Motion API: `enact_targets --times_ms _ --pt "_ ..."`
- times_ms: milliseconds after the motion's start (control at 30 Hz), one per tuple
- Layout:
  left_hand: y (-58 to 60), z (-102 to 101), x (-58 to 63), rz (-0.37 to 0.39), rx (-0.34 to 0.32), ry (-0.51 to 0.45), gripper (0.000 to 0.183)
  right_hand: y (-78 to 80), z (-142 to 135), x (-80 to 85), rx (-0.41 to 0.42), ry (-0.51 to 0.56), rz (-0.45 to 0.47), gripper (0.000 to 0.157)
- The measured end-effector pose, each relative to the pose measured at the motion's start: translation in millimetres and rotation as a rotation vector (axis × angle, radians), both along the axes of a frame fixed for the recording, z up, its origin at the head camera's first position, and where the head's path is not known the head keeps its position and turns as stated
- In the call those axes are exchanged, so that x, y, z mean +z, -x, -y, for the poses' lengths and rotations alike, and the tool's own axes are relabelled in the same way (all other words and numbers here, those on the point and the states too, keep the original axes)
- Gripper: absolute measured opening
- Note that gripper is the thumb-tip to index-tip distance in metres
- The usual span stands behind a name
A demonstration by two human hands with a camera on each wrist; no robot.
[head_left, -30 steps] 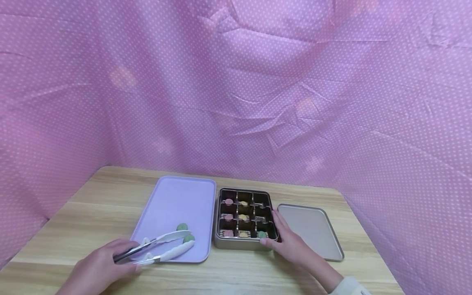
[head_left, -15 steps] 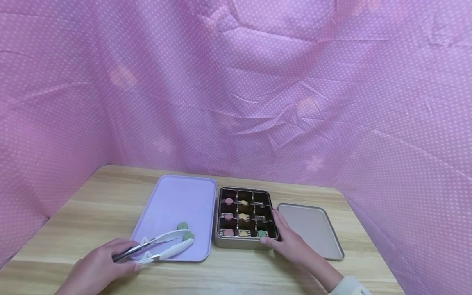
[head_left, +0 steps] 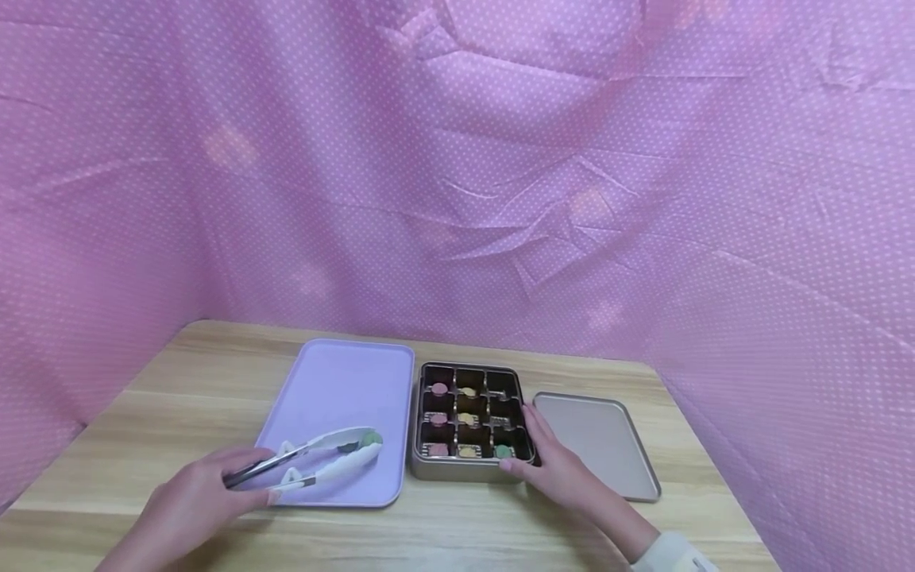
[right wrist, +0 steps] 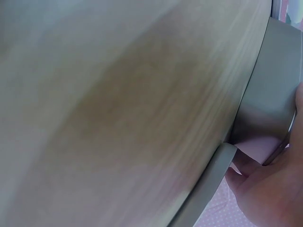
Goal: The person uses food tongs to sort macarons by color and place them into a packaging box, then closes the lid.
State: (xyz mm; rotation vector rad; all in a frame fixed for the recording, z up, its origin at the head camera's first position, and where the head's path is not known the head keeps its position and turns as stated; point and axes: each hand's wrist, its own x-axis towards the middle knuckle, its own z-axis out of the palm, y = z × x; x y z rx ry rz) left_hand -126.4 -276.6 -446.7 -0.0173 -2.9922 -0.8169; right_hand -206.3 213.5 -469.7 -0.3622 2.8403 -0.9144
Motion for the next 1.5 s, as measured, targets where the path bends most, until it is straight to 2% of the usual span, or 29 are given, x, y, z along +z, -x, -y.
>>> enact_targets --times_ms 167,333,567,733,867,967,1200,1500 --pt "11.6 -10 12.5 -0.027 -0.02 -0.01 0.072 0.1 1 0.6 0.004 0.012 0.009 0.108" --pt "30.5 -27 23.7 -0.05 -0.074 -0.037 0.068 -0.1 0 0.9 -0.005 0.007 0.013 0.108" --pt "55.7 -56 30.1 -0.087 -0.136 -0.058 0.058 0.5 -1 -0.2 0.002 0.011 0.013 0.109" --pt "69.4 -78 33.3 -0.102 -0.182 -0.065 0.059 0.4 -1 0.1 0.001 0.009 0.007 0.108" --pt "77.3 -96 36.3 -0.074 -0.197 -0.09 0.061 1.5 -2 -1.0 0.0 0.006 0.001 0.107" --pt "83.1 -108 36.8 -0.041 -0.186 -0.105 0.06 1.8 -1 -1.9 0.001 0.008 0.005 0.107" --pt "98.1 -130 33.0 -0.065 -0.203 -0.081 0.058 1.5 0 -2.2 0.007 0.009 -0.002 0.107" --pt "116.2 -155 26.8 -0.03 -0.218 -0.158 0.061 2.1 -2 -2.9 -0.006 -0.007 -0.006 0.107"
